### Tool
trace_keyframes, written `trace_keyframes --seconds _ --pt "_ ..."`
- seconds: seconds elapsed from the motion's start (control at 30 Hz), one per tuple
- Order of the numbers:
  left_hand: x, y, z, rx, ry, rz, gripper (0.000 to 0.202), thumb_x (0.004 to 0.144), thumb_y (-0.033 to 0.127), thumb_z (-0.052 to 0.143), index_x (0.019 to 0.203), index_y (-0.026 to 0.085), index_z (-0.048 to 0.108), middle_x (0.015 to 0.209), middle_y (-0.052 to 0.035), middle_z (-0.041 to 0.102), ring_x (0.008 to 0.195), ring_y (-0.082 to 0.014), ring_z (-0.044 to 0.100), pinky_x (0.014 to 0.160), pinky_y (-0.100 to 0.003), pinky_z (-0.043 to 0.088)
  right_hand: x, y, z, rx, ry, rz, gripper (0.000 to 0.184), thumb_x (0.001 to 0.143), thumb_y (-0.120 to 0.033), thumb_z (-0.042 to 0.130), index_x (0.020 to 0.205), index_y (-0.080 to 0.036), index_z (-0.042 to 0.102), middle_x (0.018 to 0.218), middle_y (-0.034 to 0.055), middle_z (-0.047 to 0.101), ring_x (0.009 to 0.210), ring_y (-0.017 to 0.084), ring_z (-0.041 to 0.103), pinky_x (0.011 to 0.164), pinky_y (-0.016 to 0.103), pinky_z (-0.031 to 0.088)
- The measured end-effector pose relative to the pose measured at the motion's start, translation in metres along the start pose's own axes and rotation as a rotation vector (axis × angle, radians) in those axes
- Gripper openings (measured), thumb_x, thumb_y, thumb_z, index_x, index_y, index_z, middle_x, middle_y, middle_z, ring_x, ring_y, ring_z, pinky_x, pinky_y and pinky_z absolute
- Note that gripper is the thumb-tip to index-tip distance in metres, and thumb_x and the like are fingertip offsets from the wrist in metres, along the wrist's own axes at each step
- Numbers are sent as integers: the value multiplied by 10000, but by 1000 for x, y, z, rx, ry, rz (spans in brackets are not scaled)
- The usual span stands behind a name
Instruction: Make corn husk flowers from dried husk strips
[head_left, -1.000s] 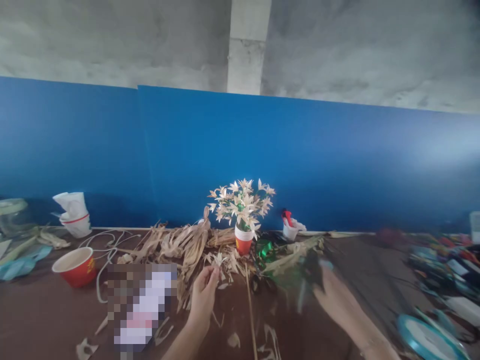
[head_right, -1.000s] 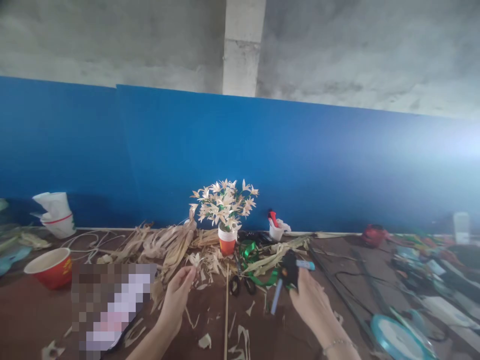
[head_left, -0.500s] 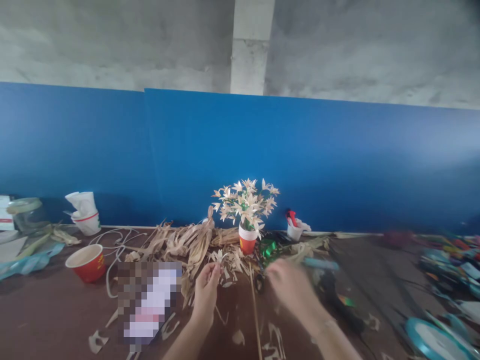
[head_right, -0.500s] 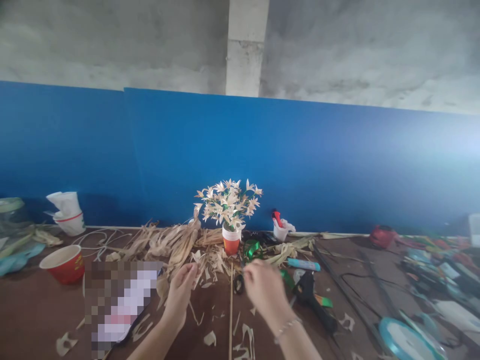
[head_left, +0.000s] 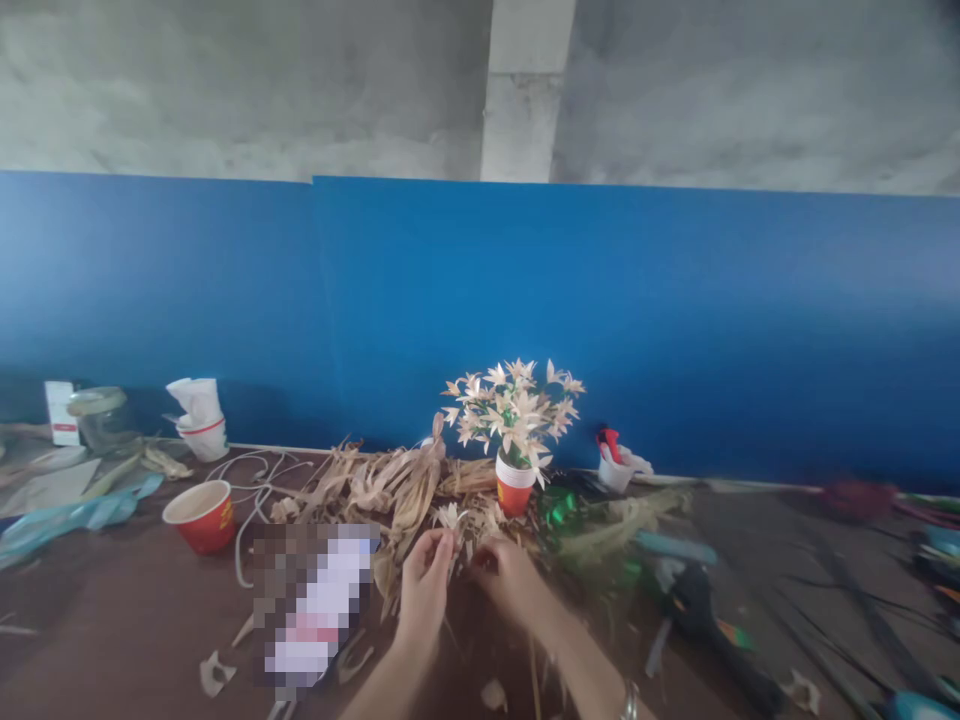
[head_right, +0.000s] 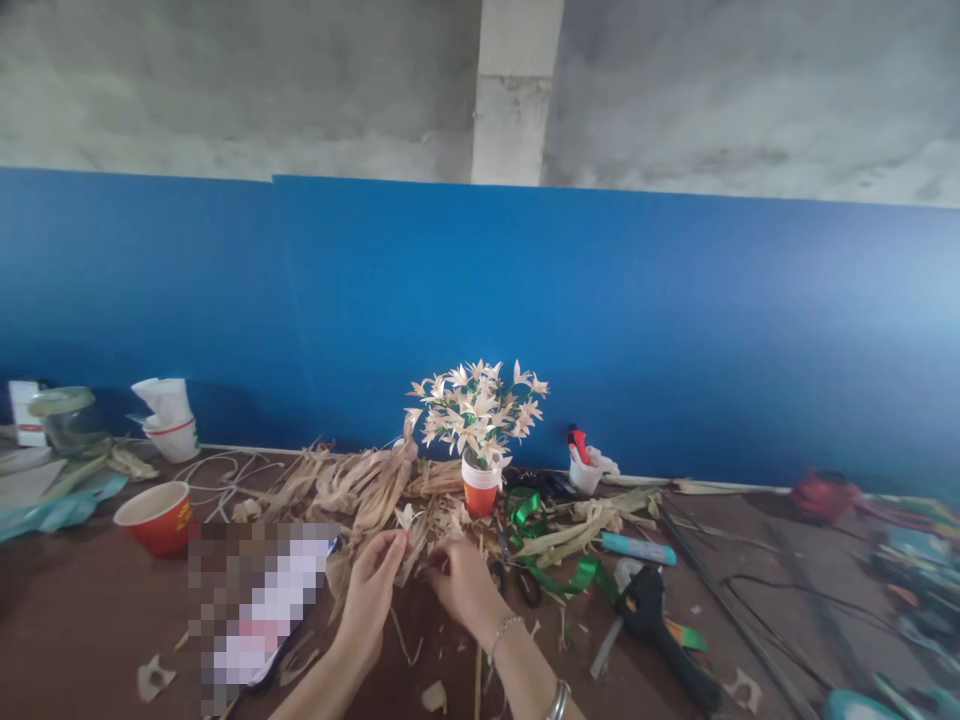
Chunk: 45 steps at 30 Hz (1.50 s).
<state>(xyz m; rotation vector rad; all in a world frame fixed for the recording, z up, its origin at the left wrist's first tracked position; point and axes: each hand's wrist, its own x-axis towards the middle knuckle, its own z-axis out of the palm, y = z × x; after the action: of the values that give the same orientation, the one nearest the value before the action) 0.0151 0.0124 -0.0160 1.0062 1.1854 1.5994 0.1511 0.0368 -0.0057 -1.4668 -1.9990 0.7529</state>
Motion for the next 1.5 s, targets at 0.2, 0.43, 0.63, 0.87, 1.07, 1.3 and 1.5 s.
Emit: trace_keyframes --seconds 0.2,0.43,0.63,0.87,1.07,1.3,1.5 --pt "-3 7 0 45 40 -15 400 671 549 629 744 155 635 637 5 581 617 -134 510 587 -215 397 2 -10 -17 594 -91 101 193 664 -327 657 760 -161 639 674 12 662 629 141 597 629 258 436" --pt "-6 14 3 12 29 -54 416 639 562 646 720 155 627 598 23 550 569 -116 465 543 -203 361 -9 -27 -30 1134 -170 245 252 523 -277 769 702 -153 641 631 -6 642 580 101 553 569 223 395" --pt "-7 15 3 26 30 -60 431 634 580 638 728 159 632 599 22 550 573 -122 466 546 -211 363 -9 -33 -35 1163 -130 254 199 546 -255 737 664 -150 616 589 -22 601 548 85 517 519 199 376" --pt "-9 15 3 57 38 -21 422 665 571 618 731 154 620 625 0 573 614 -146 505 574 -231 394 -11 -38 -32 968 -29 253 168 599 -298 680 638 -152 608 580 -14 603 558 103 533 535 211 393" --pt "-15 18 7 110 85 59 436 688 606 573 740 173 586 616 7 557 608 -152 508 577 -241 403 -8 -41 -15 812 85 295 124 592 -263 655 590 -163 582 529 -31 582 545 122 537 552 234 410" --pt "-13 19 7 171 129 161 463 686 637 548 736 178 583 648 -16 581 626 -175 534 620 -275 435 -10 -41 -1 714 122 260 109 612 -274 639 604 -167 618 535 -32 582 564 129 531 549 230 390" --pt "-10 15 5 143 137 135 450 688 620 563 745 174 584 596 11 540 554 -141 491 537 -238 398 -9 -36 -5 671 27 171 113 702 -250 529 677 -171 605 601 -11 598 596 140 558 561 238 422"
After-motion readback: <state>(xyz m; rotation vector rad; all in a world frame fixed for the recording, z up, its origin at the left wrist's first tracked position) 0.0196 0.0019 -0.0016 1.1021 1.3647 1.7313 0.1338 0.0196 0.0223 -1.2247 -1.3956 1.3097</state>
